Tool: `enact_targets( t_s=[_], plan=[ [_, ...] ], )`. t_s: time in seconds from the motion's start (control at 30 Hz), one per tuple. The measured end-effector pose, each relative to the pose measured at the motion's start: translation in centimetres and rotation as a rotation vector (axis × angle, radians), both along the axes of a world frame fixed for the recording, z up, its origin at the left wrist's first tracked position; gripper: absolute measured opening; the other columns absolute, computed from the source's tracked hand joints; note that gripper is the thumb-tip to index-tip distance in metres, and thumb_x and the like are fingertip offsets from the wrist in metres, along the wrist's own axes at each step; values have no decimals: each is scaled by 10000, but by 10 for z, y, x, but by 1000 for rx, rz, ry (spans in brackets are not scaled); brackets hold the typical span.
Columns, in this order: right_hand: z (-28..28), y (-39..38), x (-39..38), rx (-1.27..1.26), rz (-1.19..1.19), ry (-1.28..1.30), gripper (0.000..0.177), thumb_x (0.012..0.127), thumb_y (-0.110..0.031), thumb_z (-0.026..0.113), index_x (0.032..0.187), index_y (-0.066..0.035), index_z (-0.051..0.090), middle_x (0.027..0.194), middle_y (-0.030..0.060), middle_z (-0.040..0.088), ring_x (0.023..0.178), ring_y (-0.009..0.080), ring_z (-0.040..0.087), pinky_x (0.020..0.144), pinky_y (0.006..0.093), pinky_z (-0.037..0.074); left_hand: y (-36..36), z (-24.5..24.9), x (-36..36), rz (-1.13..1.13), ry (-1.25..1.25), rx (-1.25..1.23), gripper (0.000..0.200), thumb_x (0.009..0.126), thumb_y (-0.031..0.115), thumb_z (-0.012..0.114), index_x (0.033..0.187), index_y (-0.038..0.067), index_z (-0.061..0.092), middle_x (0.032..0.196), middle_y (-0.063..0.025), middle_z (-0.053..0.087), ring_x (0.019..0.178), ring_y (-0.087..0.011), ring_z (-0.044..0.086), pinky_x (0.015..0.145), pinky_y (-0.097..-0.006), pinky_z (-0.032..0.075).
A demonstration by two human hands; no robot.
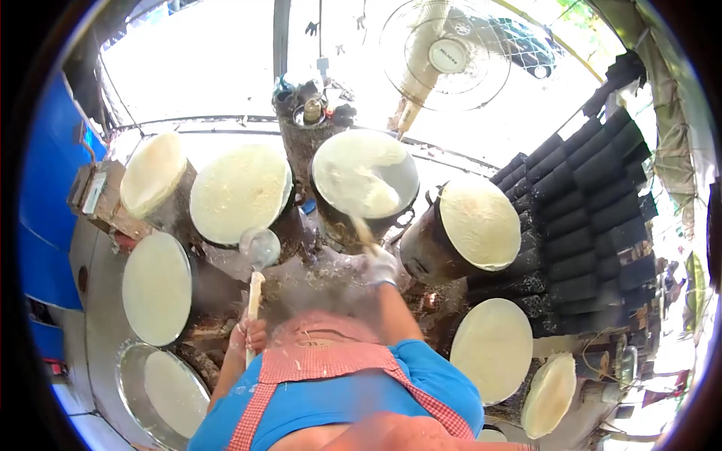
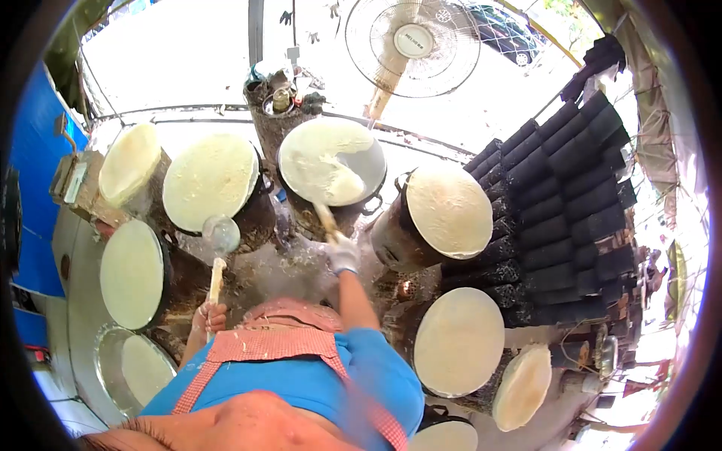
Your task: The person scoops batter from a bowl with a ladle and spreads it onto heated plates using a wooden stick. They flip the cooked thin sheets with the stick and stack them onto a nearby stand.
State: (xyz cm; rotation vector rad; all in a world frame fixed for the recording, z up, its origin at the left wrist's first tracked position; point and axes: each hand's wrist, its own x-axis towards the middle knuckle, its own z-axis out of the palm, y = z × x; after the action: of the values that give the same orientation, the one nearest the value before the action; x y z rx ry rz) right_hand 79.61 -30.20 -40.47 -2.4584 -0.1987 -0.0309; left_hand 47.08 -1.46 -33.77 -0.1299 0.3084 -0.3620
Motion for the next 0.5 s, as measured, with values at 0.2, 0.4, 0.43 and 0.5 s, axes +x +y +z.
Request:
enact_targets(
  t_s=[0.2, 0.4, 0.43, 0.5],
  plan=[
    [61, -26, 53, 253, -262, 87, 324, 831, -373, 577, 935, -82, 676, 797, 210, 633, 752, 365, 623, 658, 444, 484, -5, -7, 15, -83, 12, -54, 312, 908, 269, 477, 664, 87, 408, 526, -27, 375, 446, -119, 378, 415, -275, 357],
    [-67, -62, 43, -993, 294, -658, 302, 861, -406, 513, 985, -174, 660, 768, 170, 642, 707, 357, 622, 659, 458, 498, 2, -28, 40, -218, 55, 22, 318, 903, 276, 476, 657, 90, 399, 490, -21, 375, 412, -127, 362, 409, -283, 337],
    [-33, -72, 55, -433, 157, -178, 281, 865, -351, 544, 978, -129, 674, 744, 139, 655, 706, 291, 642, 657, 385, 502, 2, -28, 41, -223, 76, 44, 320, 904, 277, 476, 655, 92, 397, 489, -19, 369, 411, -126, 359, 406, -282, 334],
    [18, -77, 90, 164, -167, 117, 260, 868, -290, 560, 960, -84, 689, 713, 126, 665, 651, 231, 659, 610, 340, 501, -12, -11, 62, -200, 142, -17, 325, 906, 280, 475, 653, 94, 393, 489, -15, 359, 409, -125, 353, 401, -281, 327]
  ],
)
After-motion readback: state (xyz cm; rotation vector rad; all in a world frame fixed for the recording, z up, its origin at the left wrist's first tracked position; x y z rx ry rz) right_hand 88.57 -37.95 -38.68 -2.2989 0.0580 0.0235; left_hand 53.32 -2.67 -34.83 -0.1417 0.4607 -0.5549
